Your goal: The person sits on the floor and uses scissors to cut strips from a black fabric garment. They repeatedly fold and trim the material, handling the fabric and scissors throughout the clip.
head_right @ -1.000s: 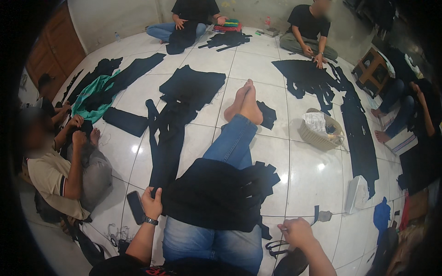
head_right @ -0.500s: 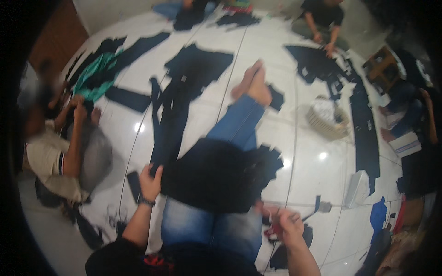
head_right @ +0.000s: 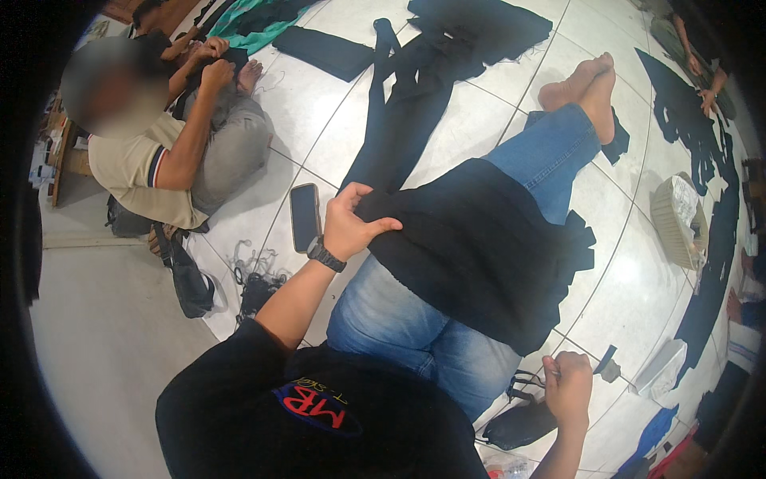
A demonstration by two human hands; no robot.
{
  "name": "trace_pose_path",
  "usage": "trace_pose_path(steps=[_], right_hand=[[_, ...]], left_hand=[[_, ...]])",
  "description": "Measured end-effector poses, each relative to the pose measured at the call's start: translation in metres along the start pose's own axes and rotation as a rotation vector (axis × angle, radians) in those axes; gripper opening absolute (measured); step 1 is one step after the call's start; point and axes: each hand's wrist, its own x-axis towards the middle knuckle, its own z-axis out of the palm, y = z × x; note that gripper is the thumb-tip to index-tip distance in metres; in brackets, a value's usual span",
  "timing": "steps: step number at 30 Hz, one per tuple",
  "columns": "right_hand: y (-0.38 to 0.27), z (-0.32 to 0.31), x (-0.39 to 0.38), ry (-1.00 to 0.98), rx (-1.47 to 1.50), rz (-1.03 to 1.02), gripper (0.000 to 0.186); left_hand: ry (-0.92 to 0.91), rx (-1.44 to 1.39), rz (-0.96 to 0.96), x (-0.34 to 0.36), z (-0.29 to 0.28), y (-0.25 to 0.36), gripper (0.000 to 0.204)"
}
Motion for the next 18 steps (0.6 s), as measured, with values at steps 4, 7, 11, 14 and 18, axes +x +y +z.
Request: trace_pose_path(steps=[4, 7, 11, 14, 18], right_hand=[[0.025, -0.001, -0.013, -0.024, 0.007, 0.099, 0.03], [0.04, -0.002, -0.023, 0.021, -0.022, 0.105, 0.031], [0.062, -0.005, -0.037, 0.041, -0.049, 0.162, 0.032], [0.079, -0.004, -0.05, 0.067, -0.092, 0.165, 0.031], [0.096, -0.001, -0.062, 0.082, -0.127, 0.263, 0.03]], left_hand=[[0.001, 0.026, 0.004, 0.002, -0.002, 0.001, 0.063], [0.017, 0.005, 0.009, 0.001, -0.001, -0.001, 0.063], [0.022, 0.05, 0.01, 0.0, 0.001, -0.005, 0.063], [0.034, 0.05, 0.0, -0.001, 0.002, -0.008, 0.064], [0.049, 0.085, -0.023, 0.0, 0.002, -0.004, 0.062]])
